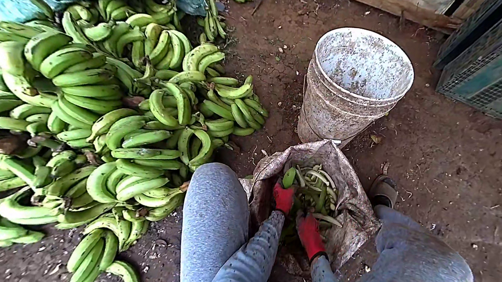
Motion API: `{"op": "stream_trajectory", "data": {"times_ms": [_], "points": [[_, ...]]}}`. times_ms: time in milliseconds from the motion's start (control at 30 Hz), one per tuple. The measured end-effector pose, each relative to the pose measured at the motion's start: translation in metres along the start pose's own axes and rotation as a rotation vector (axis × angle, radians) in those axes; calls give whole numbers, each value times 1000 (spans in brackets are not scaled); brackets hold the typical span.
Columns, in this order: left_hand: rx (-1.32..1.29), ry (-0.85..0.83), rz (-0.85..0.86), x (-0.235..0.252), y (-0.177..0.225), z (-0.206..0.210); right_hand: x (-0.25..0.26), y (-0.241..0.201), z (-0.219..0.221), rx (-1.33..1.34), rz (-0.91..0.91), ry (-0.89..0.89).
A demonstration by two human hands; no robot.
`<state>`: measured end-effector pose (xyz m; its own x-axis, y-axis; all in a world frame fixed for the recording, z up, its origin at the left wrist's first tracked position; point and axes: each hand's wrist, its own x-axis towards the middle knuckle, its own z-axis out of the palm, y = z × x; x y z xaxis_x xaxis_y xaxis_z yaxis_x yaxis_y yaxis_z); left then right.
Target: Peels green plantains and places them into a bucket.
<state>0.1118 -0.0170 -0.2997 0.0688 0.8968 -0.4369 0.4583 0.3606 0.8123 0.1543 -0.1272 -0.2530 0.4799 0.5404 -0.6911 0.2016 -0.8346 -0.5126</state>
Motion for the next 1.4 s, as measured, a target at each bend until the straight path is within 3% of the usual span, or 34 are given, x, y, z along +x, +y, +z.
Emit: {"op": "stream_trajectory", "data": {"times_ms": [133, 267, 367, 500, 633, 700, 833, 900, 967, 1033, 1100, 1233, 1300, 1400], "points": [[-72, 12, -71, -1, -10, 0, 0, 2, 12, -115, 8, -41], [-314, -2, -139, -15, -10, -5, 13, 13, 16, -237, 59, -131], [-467, -52, 67, -29, 43, -12, 19, 5, 17, -340, 41, -142], [-285, -157, 300, -49, 124, -53, -6, -25, -14, -362, -15, -253], [-598, -399, 318, -64, 167, -89, -40, -18, -3, -510, -219, -527], [-646, -432, 343, -75, 189, -113, -54, -27, -26, -417, -259, -409], [-567, -467, 363, -83, 204, -153, -87, -68, -116, 59, -604, 195], [-577, -484, 384, -81, 202, -154, -112, -85, -143, 166, -850, 255], [-677, -514, 353, -80, 198, -146, -129, -91, -150, -21, -992, 199], [-791, -591, 276, -83, 190, -135, -127, -93, -144, -267, -995, 206], [-735, -641, 279, -85, 167, -126, -105, -92, -144, -383, -872, 315], [-387, -555, 358, -79, 133, -113, -56, -98, -167, -220, -561, 537], [-386, -428, 364, -77, 138, -107, -56, -94, -172, -85, -588, 578], [-473, -326, 370, -65, 154, -108, -85, -77, -149, -121, -822, 437]]}}
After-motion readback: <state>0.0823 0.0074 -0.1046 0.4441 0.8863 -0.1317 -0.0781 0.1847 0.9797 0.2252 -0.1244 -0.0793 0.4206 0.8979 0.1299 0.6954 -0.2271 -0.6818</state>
